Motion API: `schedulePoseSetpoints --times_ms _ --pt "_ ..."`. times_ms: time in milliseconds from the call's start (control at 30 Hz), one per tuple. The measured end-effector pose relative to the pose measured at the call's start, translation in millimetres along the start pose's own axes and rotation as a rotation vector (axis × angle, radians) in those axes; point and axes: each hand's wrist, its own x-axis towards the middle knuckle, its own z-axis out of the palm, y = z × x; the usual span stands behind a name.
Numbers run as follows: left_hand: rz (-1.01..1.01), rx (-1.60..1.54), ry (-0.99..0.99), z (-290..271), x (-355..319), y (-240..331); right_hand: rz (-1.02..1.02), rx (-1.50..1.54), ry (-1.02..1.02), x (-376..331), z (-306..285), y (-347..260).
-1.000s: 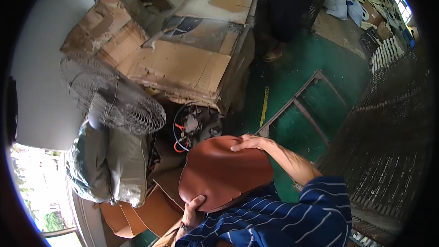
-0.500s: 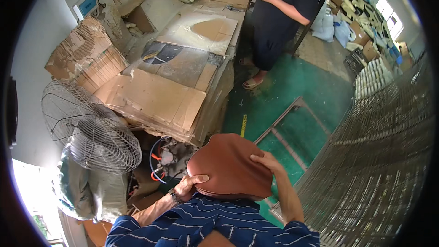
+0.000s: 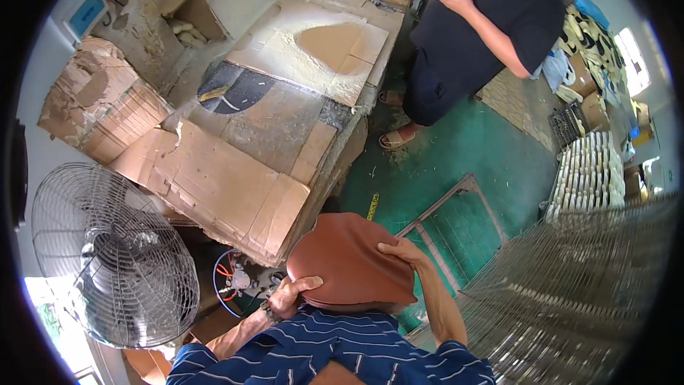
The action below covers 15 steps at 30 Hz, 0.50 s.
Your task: Manufacturing foam bra pads by placing them on a heat mold and then onto a drying rack.
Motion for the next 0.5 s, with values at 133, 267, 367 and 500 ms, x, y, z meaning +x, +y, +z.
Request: schedulePoseSetpoints --times_ms 133,267,367,500 --pt "0.017 -0.084 0.054 32 33 47 0.089 -0.134 -0.079 45 -31 -81" --pt "0.111 -0.162 0.128 51 55 86 0.113 -0.095 -0.106 74 -34 -153" --pt "0.213 -0.214 0.173 63 66 105 0.046 -0.113 -0.172 111 -48 -177" --pt "0.317 -0.28 0.272 82 62 132 -0.052 -0.28 -0.293 166 -57 -208"
